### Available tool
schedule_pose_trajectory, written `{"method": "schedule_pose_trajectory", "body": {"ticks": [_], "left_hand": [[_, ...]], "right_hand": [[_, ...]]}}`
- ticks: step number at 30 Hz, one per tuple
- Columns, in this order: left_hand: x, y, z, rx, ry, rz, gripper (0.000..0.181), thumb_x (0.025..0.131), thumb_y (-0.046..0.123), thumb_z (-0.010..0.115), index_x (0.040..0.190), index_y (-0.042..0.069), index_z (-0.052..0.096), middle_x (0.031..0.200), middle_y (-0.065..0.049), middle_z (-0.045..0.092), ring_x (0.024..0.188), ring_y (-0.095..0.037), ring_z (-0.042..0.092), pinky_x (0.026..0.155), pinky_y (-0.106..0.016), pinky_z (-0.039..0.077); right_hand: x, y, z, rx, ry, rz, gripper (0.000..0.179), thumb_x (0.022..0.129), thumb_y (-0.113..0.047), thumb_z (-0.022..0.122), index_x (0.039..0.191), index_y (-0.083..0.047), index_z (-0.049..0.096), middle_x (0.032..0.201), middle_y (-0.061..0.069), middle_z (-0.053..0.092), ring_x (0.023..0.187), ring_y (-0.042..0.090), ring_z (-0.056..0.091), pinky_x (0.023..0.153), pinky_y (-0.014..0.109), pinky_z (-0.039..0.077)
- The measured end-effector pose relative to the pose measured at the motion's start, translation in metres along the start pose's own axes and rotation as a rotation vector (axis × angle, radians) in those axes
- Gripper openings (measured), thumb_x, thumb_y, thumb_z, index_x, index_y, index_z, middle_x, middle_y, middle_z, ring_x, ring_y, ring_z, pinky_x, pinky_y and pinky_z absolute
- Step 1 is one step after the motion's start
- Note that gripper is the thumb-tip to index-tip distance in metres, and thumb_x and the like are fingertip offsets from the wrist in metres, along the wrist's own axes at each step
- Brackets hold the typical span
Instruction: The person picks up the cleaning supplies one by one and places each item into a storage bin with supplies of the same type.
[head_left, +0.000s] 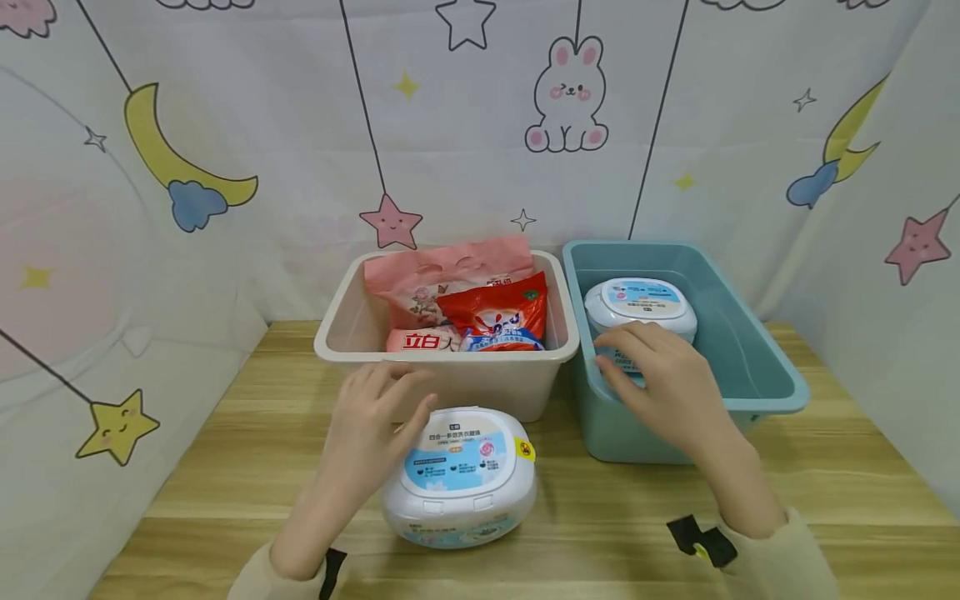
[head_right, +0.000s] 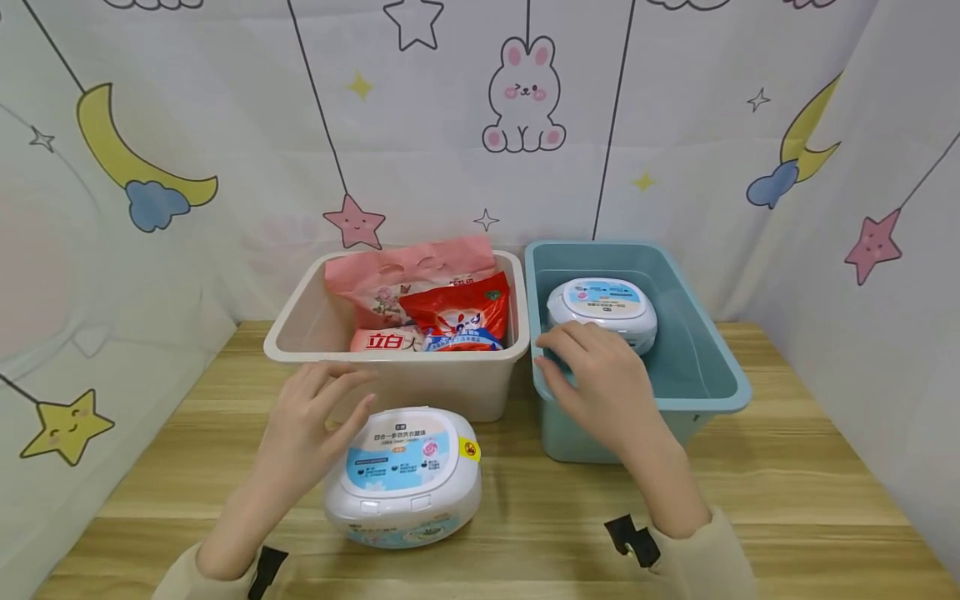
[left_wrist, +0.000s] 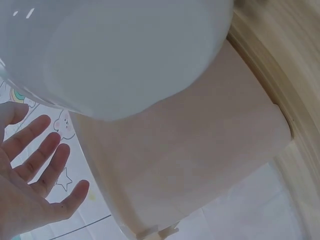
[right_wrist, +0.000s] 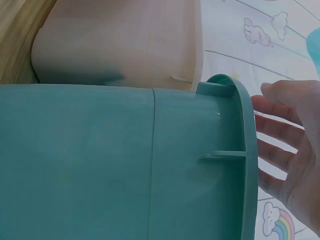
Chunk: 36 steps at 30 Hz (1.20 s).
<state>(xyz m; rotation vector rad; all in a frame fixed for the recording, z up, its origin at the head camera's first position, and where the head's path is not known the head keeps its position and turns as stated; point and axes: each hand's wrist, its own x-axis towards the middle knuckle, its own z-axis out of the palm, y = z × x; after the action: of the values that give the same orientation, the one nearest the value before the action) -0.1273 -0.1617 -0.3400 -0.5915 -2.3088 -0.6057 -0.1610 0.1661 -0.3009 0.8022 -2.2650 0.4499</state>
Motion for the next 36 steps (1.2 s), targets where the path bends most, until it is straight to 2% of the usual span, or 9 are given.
{"method": "schedule_pose_trajectory", "body": {"ticks": [6,15,25,36], "left_hand": [[-0.002,0.004,-0.001,-0.013,-0.015,0.016,0.024,0.085,0.021,0.07,0.107,0.013,0.069,0.104,-0.005,0.065,0.102,-0.023,0.056,0.095,-0.047,0.041],[-0.008,0.011,0.0,-0.006,-0.036,0.017,0.026,0.082,0.019,0.074,0.108,0.015,0.069,0.105,-0.003,0.065,0.103,-0.022,0.057,0.095,-0.047,0.042],[-0.013,0.017,-0.001,-0.008,-0.082,0.002,0.028,0.084,0.023,0.072,0.111,0.017,0.068,0.11,-0.002,0.064,0.108,-0.022,0.057,0.098,-0.047,0.041],[-0.017,0.022,-0.002,-0.002,-0.117,-0.014,0.031,0.084,0.025,0.072,0.114,0.017,0.067,0.115,-0.001,0.063,0.112,-0.022,0.056,0.099,-0.048,0.041]], "right_hand": [[-0.009,0.002,-0.004,0.019,0.06,0.008,0.02,0.079,-0.012,0.074,0.098,-0.01,0.069,0.097,0.004,0.07,0.092,0.023,0.064,0.078,0.04,0.051],[-0.021,0.004,-0.007,0.038,0.117,0.034,0.018,0.08,-0.008,0.072,0.098,-0.01,0.07,0.099,0.004,0.07,0.093,0.023,0.064,0.08,0.039,0.048],[-0.031,0.008,-0.012,0.035,0.116,0.087,0.023,0.078,-0.006,0.074,0.1,-0.009,0.07,0.1,0.005,0.07,0.097,0.025,0.063,0.085,0.042,0.047],[-0.043,0.012,-0.021,0.019,0.133,0.155,0.027,0.076,-0.003,0.075,0.101,-0.009,0.07,0.102,0.006,0.07,0.098,0.026,0.062,0.084,0.04,0.044]]}}
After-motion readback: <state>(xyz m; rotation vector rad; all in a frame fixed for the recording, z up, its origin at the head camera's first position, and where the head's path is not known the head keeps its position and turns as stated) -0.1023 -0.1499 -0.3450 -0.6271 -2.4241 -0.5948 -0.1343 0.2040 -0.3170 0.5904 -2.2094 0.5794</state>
